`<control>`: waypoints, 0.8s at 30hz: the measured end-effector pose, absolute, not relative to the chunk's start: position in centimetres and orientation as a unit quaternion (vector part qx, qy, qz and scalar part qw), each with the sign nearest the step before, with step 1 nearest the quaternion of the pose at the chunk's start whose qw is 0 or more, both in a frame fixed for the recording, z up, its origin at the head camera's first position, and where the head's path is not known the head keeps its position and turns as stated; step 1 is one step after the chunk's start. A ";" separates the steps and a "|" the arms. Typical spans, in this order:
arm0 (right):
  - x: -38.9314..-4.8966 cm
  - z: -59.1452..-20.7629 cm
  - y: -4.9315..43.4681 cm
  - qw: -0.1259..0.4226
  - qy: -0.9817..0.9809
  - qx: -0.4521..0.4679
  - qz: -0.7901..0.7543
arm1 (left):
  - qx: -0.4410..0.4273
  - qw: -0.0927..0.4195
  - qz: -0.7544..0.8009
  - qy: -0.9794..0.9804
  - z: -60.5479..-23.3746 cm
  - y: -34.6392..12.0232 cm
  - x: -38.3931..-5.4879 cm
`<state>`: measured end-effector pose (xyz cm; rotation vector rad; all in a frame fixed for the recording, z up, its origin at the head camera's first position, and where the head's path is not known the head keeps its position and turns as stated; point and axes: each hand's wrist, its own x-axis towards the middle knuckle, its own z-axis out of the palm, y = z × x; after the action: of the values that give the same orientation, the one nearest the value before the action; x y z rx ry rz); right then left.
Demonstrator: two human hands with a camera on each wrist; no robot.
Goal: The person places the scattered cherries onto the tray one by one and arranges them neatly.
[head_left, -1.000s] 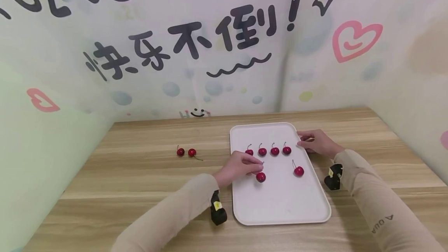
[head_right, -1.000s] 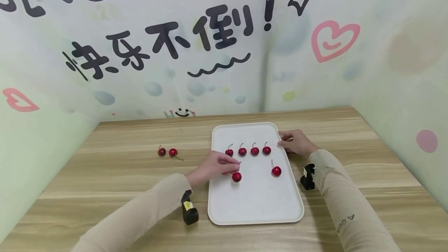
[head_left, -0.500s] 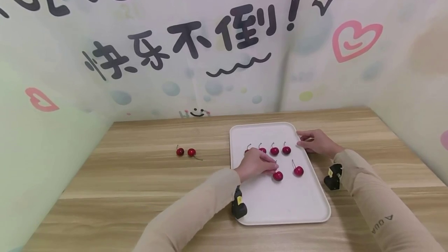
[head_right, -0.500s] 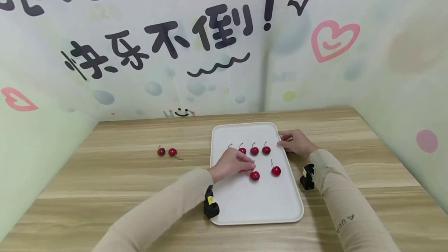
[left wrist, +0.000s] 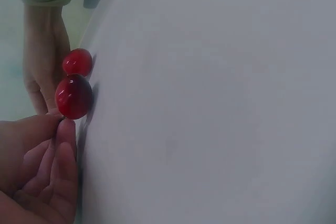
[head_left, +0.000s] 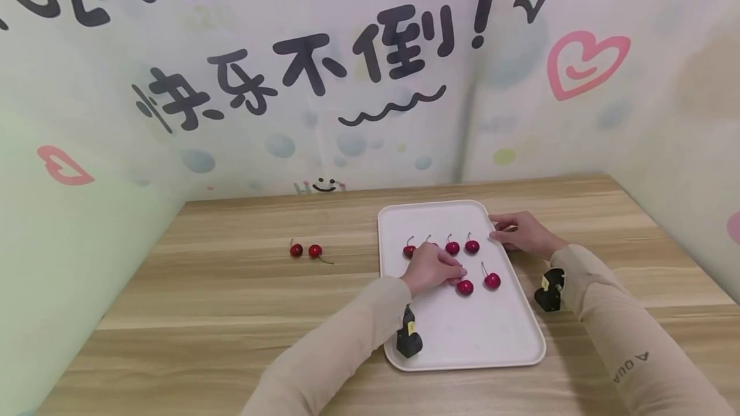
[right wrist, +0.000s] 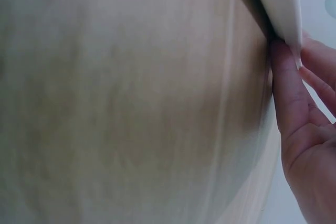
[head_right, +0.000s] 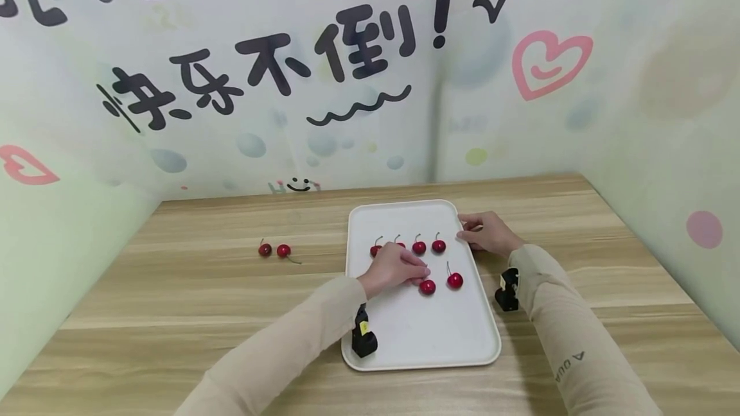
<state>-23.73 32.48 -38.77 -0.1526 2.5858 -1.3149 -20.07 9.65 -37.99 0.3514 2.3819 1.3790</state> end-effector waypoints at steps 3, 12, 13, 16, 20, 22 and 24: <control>-23.7 -38.7 32.4 0.118 0.884 -0.051 -0.450 | 0.130 0.175 0.487 0.846 -38.0 9.8 -20.1; -23.6 -38.5 32.3 0.118 0.883 -0.046 -0.453 | 0.119 0.176 0.492 0.844 -38.5 9.9 -20.2; -23.6 -38.5 32.3 0.119 0.882 -0.046 -0.453 | 0.119 0.175 0.491 0.845 -38.5 9.9 -20.2; -23.6 -38.6 32.4 0.118 0.884 -0.046 -0.451 | 0.119 0.177 0.495 0.842 -38.6 9.8 -20.2; -23.7 -38.6 32.4 0.119 0.883 -0.046 -0.451 | 0.119 0.180 0.504 0.836 -38.5 9.6 -20.3; -23.7 -38.6 32.4 0.120 0.883 -0.045 -0.452 | 0.118 0.183 0.509 0.833 -38.5 9.6 -20.3; -23.6 -38.6 32.4 0.120 0.882 -0.045 -0.453 | 0.118 0.184 0.509 0.832 -38.5 9.6 -20.3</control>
<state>-23.64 32.40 -38.63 -0.1300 2.5778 -1.3222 -20.31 9.56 -38.51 0.3327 2.3459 1.4359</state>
